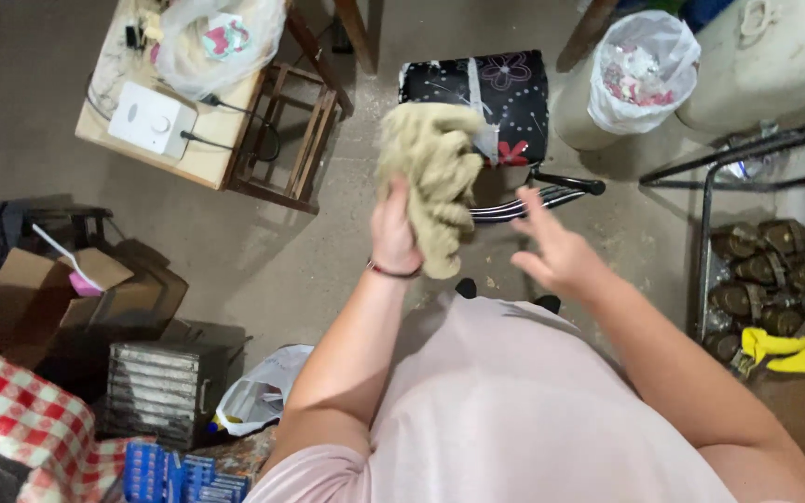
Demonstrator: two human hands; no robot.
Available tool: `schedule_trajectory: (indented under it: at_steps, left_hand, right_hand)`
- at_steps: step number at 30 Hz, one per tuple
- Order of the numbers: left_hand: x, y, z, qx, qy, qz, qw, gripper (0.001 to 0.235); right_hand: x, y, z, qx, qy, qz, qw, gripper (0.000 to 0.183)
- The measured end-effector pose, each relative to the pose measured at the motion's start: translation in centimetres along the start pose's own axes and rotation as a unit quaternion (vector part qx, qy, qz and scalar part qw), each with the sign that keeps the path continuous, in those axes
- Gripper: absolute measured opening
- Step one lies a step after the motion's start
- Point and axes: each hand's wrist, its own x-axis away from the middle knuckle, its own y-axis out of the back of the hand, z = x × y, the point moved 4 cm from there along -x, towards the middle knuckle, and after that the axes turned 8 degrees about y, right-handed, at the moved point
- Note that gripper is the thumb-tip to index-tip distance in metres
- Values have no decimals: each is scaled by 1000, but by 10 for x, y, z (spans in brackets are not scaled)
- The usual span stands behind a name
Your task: The person cleans a black table surface with a yellow cloth, then retrieves a small white container from a drawer. They open the container and use a green spoon to scoop a white powder from a larger jar into a small bowl. The person then wipes their hands with a beige cloth and continues to mix the powder in the bowl with the green spoon.
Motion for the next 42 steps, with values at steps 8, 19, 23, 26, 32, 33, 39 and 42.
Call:
schedule_trajectory:
  at_steps: [8,19,23,26,32,33,39,42]
  left_hand:
    - [-7,162,66,-563,112,89,814,37]
    - [-50,28,49,-969,124,172,128,56]
    - [-4,-119,97,-934,98,244,242,41]
    - [37,-209,173,-898,-33,364,246,50]
    - [177,-374,311,-800,-109,548,217,54]
    - [195,-394,331,-801,-108,547,217,54]
    - [260,-467,407,-736,-98,648,171,55]
    - [264,-489,431,-740,-60,649,168,55]
  right_hand:
    - [130,35,-24,72,-219,-176,957,94]
    - [345,58,-2,147,-430,-338,824,53]
    - [439,67,2,165,-519,-431,719,35]
    - [487,103,4,139,-539,-505,659,34]
    - [520,197,-58,236,-528,-530,620,51]
    - [517,224,-57,235,-528,-530,621,51]
    - [531,289,-94,128,-591,-470,643,52]
    - [565,282,-108,220,-556,-519,612,18]
